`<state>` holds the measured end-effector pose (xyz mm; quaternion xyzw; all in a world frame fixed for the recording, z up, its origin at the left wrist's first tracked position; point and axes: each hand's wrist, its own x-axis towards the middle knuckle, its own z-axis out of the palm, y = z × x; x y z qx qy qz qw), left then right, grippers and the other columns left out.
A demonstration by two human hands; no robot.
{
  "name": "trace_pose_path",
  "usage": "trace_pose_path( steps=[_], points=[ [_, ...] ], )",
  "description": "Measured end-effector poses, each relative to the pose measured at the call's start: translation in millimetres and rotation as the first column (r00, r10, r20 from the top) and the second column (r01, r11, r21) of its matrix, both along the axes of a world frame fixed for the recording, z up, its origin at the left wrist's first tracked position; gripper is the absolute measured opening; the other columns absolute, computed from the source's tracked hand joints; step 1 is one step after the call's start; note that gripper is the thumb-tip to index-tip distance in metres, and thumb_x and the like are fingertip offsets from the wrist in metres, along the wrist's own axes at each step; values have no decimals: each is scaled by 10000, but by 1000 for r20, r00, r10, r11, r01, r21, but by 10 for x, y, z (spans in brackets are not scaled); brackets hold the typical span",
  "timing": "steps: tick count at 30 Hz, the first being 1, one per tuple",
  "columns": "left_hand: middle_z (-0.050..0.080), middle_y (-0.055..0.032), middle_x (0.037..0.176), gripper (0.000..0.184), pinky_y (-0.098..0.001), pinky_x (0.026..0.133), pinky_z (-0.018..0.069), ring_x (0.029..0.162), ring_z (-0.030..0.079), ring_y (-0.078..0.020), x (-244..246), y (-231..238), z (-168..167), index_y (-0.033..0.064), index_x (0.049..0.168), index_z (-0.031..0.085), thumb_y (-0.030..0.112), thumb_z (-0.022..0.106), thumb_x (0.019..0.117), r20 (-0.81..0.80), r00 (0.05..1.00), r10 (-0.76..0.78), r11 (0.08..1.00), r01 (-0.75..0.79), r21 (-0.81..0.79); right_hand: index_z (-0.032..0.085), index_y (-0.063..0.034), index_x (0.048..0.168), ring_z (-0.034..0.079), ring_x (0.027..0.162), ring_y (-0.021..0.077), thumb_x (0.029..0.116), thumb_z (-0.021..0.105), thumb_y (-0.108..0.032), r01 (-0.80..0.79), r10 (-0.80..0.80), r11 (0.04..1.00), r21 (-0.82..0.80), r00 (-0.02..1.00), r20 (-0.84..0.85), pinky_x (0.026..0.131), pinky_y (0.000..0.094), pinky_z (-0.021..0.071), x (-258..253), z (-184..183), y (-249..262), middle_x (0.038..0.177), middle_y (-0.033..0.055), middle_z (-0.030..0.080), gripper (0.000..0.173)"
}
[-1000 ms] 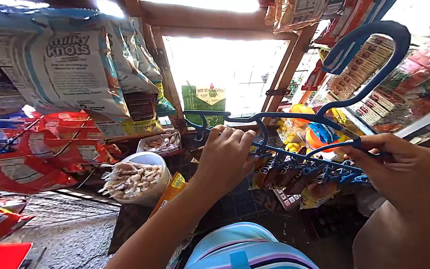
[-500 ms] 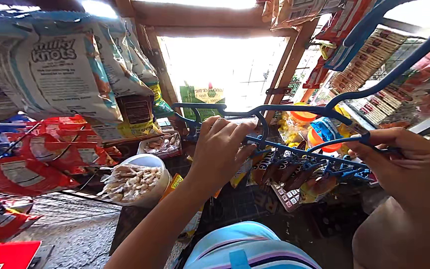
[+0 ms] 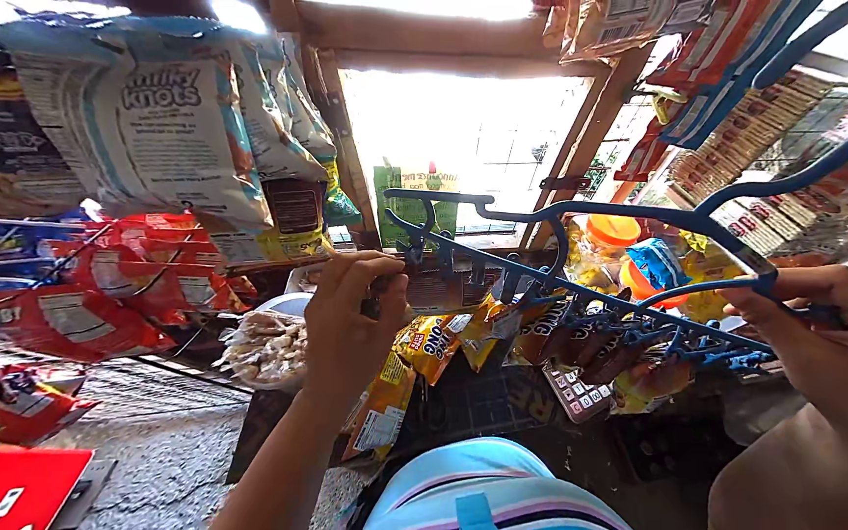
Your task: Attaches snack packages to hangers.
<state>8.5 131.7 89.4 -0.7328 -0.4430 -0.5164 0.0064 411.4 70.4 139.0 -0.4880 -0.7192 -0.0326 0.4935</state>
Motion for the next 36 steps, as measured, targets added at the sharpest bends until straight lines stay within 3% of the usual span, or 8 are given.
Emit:
trace_pose_path(
  steps=[3,11,14,19,22,26,31,36],
  points=[
    [642,-158,1230,368,-407,972,517,1161,618,-252,13,18,-59,24,1216,667,261,683,934,-60,998,20,992,-27,-124,714,-72,988,625,782,-103,954,726,-288,-10,10,1000,-6,1000,-10,681,66,495,-36,1,5,904,-66,733,219],
    [677,-146,1046,366,-462,828,539,974,657,-273,-24,21,-112,19,1141,697,330,640,956,-126,992,30,987,-49,-152,726,-59,963,573,733,-130,933,738,-309,16,-16,1000,-4,1000,4,652,56,463,-101,3,-31,863,-57,720,252],
    [658,-204,1091,358,-493,867,516,1028,638,-338,28,-53,-81,-2,1127,704,313,630,974,-136,989,62,994,-74,-82,728,-55,939,561,715,-132,923,740,-303,34,-33,999,-11,999,10,637,52,452,-144,6,-12,843,-56,710,249],
    [657,-67,927,139,-335,811,504,908,630,-212,459,-327,-127,163,1043,712,263,621,1012,-191,968,-165,980,183,81,731,-69,945,564,723,-119,924,734,-312,93,-92,995,-24,995,47,646,68,454,-277,45,11,860,-47,712,243],
    [666,-56,933,147,-345,811,494,893,623,-218,789,-404,-177,149,1031,734,237,617,1014,-242,901,-361,916,391,88,734,-82,957,563,720,-110,925,727,-315,134,-132,990,-34,990,53,637,83,451,-364,74,17,864,-53,713,235],
    [681,-55,947,268,-370,840,479,880,627,-222,1166,-412,-219,138,1037,744,378,639,981,-293,886,-360,912,400,91,729,-96,979,593,741,-93,925,723,-308,140,-137,989,-57,989,50,646,100,479,-439,63,52,876,-54,713,219],
    [676,-32,901,436,-420,875,440,839,620,-231,1618,-356,-292,144,969,736,564,631,919,-410,889,-206,956,271,108,740,-133,981,637,713,40,915,717,-345,209,-198,966,-148,976,90,623,290,509,-542,-14,102,841,-31,721,223],
    [665,-37,838,344,-396,772,437,773,614,-229,1787,-333,-403,133,886,722,445,600,962,-448,887,-112,962,211,176,748,-135,996,656,678,175,916,738,-321,279,-249,927,-252,958,143,595,462,494,-619,-94,151,812,10,722,203]
  ],
)
